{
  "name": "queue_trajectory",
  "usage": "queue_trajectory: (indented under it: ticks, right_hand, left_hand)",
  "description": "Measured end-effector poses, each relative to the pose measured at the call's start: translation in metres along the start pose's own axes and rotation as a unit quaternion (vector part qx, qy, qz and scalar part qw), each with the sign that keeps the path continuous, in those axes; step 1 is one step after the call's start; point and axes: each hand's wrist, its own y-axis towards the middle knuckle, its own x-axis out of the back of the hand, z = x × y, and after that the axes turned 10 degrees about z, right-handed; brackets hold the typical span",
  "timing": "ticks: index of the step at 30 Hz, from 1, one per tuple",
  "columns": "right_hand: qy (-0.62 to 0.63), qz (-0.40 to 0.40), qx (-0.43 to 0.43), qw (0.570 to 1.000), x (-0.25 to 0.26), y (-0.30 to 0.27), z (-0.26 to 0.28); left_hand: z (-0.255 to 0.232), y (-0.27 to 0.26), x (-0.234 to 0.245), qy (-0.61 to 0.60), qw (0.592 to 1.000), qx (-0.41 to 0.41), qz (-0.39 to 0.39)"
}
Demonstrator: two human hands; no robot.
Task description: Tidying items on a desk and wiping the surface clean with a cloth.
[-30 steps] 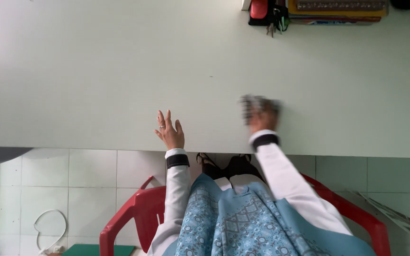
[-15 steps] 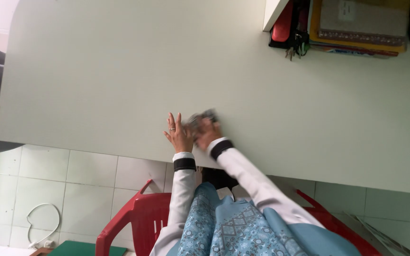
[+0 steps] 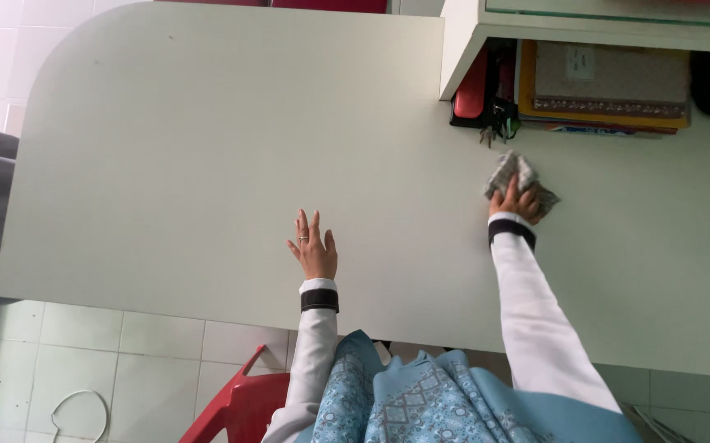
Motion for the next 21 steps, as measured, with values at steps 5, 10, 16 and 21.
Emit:
queue_trajectory:
  ticks: [5,10,16,21]
  right_hand:
    - [0.040,0.167,-0.036,0.985,0.081,-0.022,0.141]
    - [-0.001,-0.082,0.414,0.907,-0.012,-0.127,0.275]
    - [0.160,0.040,0.527,0.834,-0.051,-0.124,0.279]
    - [0.222,-0.019,0.184,0.957,-0.015,-0.019,0.154]
  left_hand:
    - [-0.011,0.014,0.008,0.000,1.000,-0.010,-0.004]
    - [-0.016,0.035,0.004,-0.004,1.000,-0.012,-0.001]
    - [-0.031,0.065,0.018,-0.034,0.997,-0.067,-0.016]
    - [-0.011,0.095,0.025,-0.029,0.993,-0.116,-0.004]
